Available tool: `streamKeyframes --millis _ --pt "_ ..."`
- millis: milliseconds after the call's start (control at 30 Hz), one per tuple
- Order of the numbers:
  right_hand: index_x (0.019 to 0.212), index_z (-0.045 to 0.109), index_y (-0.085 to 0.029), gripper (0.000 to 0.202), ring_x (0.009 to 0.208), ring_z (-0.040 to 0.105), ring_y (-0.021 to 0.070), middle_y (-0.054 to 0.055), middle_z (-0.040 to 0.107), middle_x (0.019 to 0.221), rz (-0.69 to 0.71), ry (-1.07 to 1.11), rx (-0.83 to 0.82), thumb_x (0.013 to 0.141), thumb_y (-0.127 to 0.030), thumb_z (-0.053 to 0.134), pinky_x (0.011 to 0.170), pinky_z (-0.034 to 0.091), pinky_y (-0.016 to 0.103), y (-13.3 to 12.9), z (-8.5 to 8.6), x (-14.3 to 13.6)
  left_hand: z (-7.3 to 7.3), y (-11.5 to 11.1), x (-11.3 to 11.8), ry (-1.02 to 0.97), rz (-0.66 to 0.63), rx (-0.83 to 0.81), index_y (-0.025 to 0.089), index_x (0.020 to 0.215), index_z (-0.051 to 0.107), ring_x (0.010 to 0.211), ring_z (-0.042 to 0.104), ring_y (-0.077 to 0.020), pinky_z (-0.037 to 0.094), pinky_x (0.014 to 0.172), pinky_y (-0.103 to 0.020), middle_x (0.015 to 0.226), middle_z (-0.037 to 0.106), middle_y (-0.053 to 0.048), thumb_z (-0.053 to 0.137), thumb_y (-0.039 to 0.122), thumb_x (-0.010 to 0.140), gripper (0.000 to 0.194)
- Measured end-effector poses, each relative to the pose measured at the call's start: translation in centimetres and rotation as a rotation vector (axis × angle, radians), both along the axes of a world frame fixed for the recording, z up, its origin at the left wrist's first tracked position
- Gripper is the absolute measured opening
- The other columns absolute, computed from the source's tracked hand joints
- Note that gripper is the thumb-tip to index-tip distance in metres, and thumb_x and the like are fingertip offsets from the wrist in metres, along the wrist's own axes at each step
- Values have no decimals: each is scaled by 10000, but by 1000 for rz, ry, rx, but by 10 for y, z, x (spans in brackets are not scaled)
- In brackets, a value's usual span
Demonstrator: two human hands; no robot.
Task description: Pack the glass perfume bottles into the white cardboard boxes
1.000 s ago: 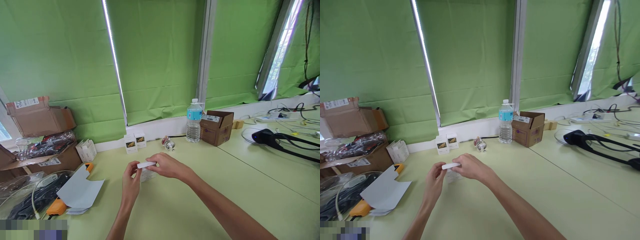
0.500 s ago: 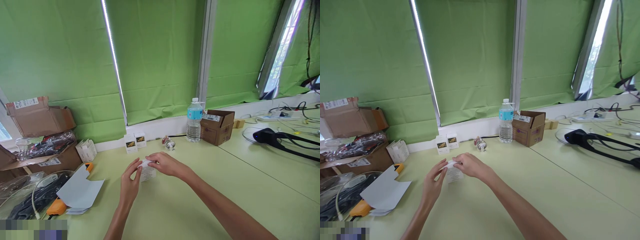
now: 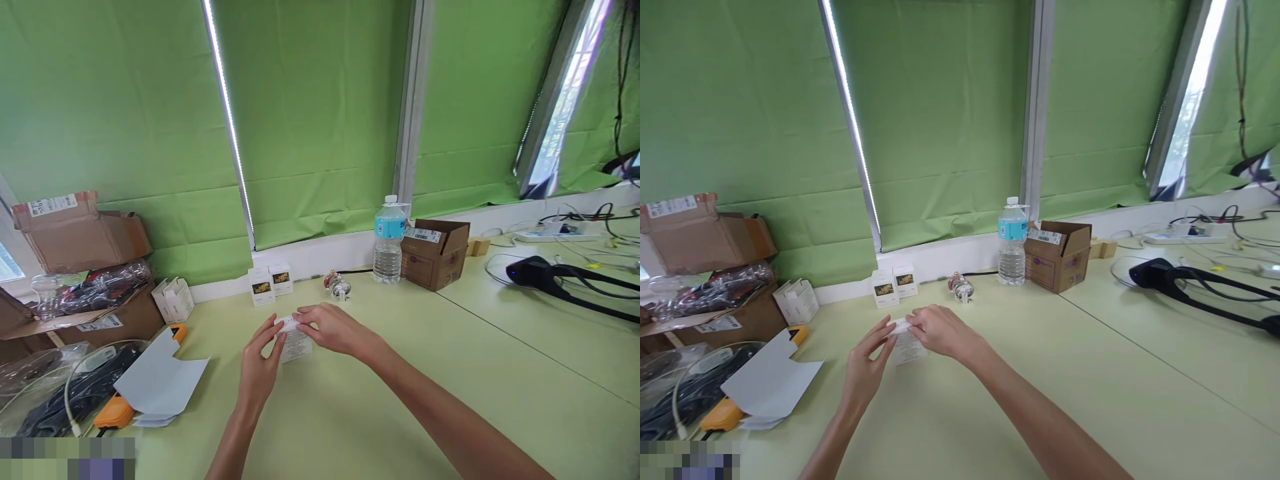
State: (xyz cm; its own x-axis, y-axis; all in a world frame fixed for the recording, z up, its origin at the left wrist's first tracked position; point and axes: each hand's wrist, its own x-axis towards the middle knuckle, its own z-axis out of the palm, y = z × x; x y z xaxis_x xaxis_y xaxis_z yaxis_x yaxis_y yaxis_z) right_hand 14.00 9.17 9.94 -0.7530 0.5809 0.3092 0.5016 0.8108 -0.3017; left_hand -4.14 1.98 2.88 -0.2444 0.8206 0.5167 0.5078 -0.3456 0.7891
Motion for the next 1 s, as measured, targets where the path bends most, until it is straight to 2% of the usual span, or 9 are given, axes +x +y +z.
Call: streamKeyframes --millis 200,333,467,633,733,800,900,967,1000 --pt "1253 553 -204 380 1063 577 272 140 570 1249 -73 -138 197 932 -330 394 805 435 328 -7 -9 -6 -7 1 -2 104 25 37 287 1150 623 1186 530 -240 459 972 -416 1327 537 -61 524 355 861 312" --pt "1266 535 -238 371 968 603 255 125 630 1098 -198 -159 180 944 -298 360 743 424 310 -12 -11 -13 -8 1 1 145 66 51 268 1154 587 1144 539 -228 459 948 -415 1255 559 -78 482 360 881 307" --pt "1312 492 -235 400 947 598 261 129 641 997 -269 -120 122 952 -316 338 709 397 302 -13 -14 -17 -4 0 3 26 78 -10 246 1204 517 944 612 -206 507 812 -364 1134 607 -87 557 418 829 414" --pt "1260 527 -218 485 861 609 227 108 651 944 -150 6 -66 947 -500 288 684 380 281 -16 -10 -15 0 0 3 -242 -34 -70 198 1064 571 735 632 -154 521 692 -307 974 654 -66 483 459 856 345" --pt "1238 536 -239 554 823 606 234 84 654 923 -105 19 -117 842 -615 442 657 374 275 -20 -10 -16 -5 1 7 -319 -163 -144 212 1241 457 604 593 -119 510 637 -278 740 633 4 550 352 820 453" --pt "1261 509 -263 528 852 604 238 70 657 961 -72 24 -115 811 -536 535 667 375 272 -22 -12 -17 -10 2 12 -330 -211 -202 237 1371 309 529 539 -95 488 577 -245 649 585 48 574 260 783 646" --pt "1316 444 -282 522 958 589 233 58 648 1070 -33 50 -120 807 -309 552 727 381 267 -19 -15 -17 -15 3 15 -337 -201 -266 300 1449 100 497 489 -58 455 492 -213 945 635 -19 605 217 725 887" --pt "1336 414 -278 557 980 585 219 55 635 1115 6 72 -171 795 -231 539 746 388 259 -13 -17 -15 -17 3 13 -349 -188 -303 326 1452 38 509 497 -48 444 454 -213 1230 541 -92 644 265 701 967" --pt "1342 402 -269 576 971 587 213 60 628 1131 16 89 -207 787 -225 549 743 393 254 -9 -18 -14 -18 4 10 -354 -174 -319 318 1451 65 508 502 -48 439 442 -215 1272 512 -108 663 297 690 968"
